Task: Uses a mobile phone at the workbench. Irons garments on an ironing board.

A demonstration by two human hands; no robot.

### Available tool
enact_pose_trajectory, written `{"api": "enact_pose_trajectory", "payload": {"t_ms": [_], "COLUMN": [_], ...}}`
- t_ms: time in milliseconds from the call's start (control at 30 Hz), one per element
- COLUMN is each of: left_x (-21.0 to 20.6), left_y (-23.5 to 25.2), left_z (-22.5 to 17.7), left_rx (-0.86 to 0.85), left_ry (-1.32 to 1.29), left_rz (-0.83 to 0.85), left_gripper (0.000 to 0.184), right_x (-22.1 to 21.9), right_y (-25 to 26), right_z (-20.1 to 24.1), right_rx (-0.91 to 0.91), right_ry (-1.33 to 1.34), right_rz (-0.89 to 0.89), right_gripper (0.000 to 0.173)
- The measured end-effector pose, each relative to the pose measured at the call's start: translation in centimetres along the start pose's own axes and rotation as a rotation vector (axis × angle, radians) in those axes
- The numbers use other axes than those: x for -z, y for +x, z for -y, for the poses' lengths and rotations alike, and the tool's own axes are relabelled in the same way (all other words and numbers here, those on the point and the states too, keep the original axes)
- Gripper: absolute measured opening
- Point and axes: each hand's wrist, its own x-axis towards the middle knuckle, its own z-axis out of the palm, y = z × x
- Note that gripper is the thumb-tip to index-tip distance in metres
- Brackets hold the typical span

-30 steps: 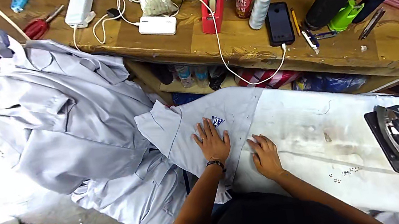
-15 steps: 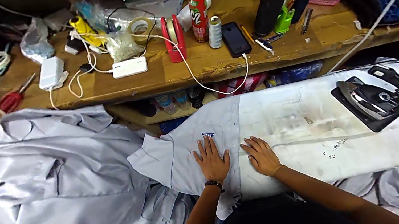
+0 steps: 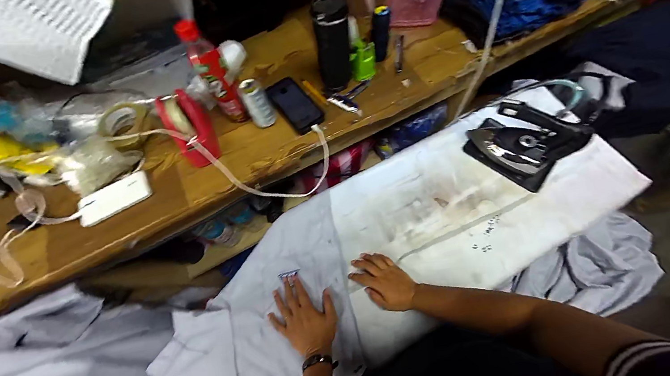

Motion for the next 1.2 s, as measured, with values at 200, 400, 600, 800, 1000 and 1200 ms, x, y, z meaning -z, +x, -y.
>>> {"api": "enact_pose_trajectory", "payload": {"t_ms": [200, 400, 600, 800, 1000, 1200], "left_x": [0.4, 0.4, -0.1, -1.0, -1.4, -2.4], "left_y": [0.2, -0.1, -0.2, -1.0, -2.9, -4.6], "left_z": [-0.2, -1.8, -4.2, -5.4, -7.7, -8.5], "left_rx": [0.048, 0.222, 0.454, 0.511, 0.465, 0.328], "left_ry": [0.016, 0.031, 0.015, 0.010, -0.016, 0.018], "left_rz": [0.011, -0.050, -0.116, -0.147, -0.124, -0.123], "left_gripper": [0.087, 0.090, 0.091, 0.098, 0.100, 0.095], "right_x": [5.9, 18.5, 33.5, 37.1, 37.8, 36.1], "right_y": [-1.6, -5.8, -7.8, -6.4, -6.2, -5.7], "right_z": [-2.8, -12.3, -22.5, -28.5, -29.3, -24.2], "right_rx": [0.045, -0.116, -0.654, -0.853, -0.888, -0.790], "right_ry": [0.119, -0.109, -0.383, -0.038, 0.413, 0.143], "right_rz": [-0.021, -0.342, -0.437, -0.007, -0.047, 0.108], "right_gripper": [0.030, 0.023, 0.055, 0.063, 0.040, 0.051]}}
